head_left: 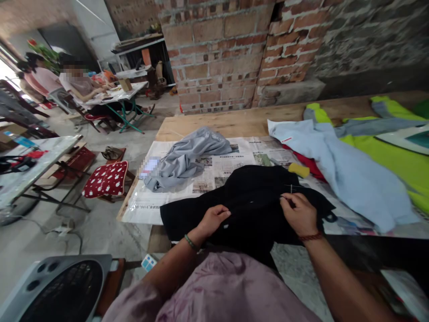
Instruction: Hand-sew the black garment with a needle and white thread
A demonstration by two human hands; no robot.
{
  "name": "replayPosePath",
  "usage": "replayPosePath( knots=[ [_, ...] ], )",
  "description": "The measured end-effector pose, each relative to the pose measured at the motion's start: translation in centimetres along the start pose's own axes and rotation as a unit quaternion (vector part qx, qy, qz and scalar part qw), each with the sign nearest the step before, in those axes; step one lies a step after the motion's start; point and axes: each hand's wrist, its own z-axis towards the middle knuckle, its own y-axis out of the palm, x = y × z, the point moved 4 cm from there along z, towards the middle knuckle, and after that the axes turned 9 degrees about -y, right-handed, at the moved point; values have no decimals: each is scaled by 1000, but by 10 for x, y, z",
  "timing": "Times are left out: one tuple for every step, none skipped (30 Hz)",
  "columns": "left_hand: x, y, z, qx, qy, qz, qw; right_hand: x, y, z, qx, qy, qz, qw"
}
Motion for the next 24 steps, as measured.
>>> replayPosePath(
  knots=[
    [3, -6, -1, 4, -5, -7, 1000, -2, 1, 0, -2, 2, 3, 1000],
    [5, -11, -3, 9, -8, -9, 1000, -4, 2, 0, -5, 2, 7, 1000],
    [8, -15, -4, 12, -6, -10, 1000, -6, 3, 0, -9, 1, 13, 1000],
    [9, -19, -5, 12, -2, -11, 1000, -8, 3, -1, -13, -1, 18, 1000],
    [10, -21, -6, 8, 1, -13, 1000, -10, 3, -1, -16, -1, 24, 1000],
    [9, -23, -7, 0, 2, -16, 1000, -11, 2, -3, -17, 1, 27, 999],
    [7, -24, -8, -10, -1, -19, 1000, -11, 1, -4, -17, 3, 30, 999],
    [5, -24, -9, -21, -6, -22, 1000, -11, 0, -6, -17, 5, 31, 999],
    [2, -24, -9, -29, -10, -24, 999, -11, 0, -7, -17, 7, 30, 999],
    [-1, -23, -10, -34, -13, -24, 999, -10, -1, -9, -17, 8, 29, 999],
    [-5, -23, -10, -35, -14, -22, 999, -9, -1, -10, -18, 10, 29, 999],
    [-8, -23, -10, -34, -13, -18, 999, -8, -1, -11, -20, 13, 29, 999],
    [-11, -22, -10, -32, -13, -13, 999, -8, -1, -12, -21, 17, 30, 999],
    [-15, -22, -10, -29, -13, -8, 999, -7, -1, -13, -23, 22, 31, 999],
    [-18, -22, -10, -27, -13, -4, 1000, -7, -1, -13, -26, 26, 31, 999],
    [-21, -22, -10, -25, -11, -2, 1000, -7, 0, -13, -29, 29, 31, 999],
    [-23, -21, -10, -23, -5, 2, 1000, -8, 0, -13, -31, 32, 30, 999],
    [-25, -21, -10, -20, 4, 8, 1000, -9, 0, -14, -33, 34, 29, 998],
    [-26, -20, -11, -18, 15, 15, 1000, -9, 0, -14, -33, 36, 28, 998],
    [-27, -19, -12, -20, 26, 25, 999, -9, -1, -14, -33, 38, 27, 998],
    [-27, -17, -13, -25, 36, 37, 998, -10, -1, -14, -33, 40, 28, 998],
    [-28, -15, -14, -34, 44, 50, 997, -10, -1, -14, -32, 42, 29, 998],
    [-28, -13, -15, -45, 47, 63, 996, -10, 0, -15, -32, 43, 29, 998],
    [-29, -10, -16, -58, 46, 74, 995, -9, 0, -15, -32, 43, 29, 998]
  ],
)
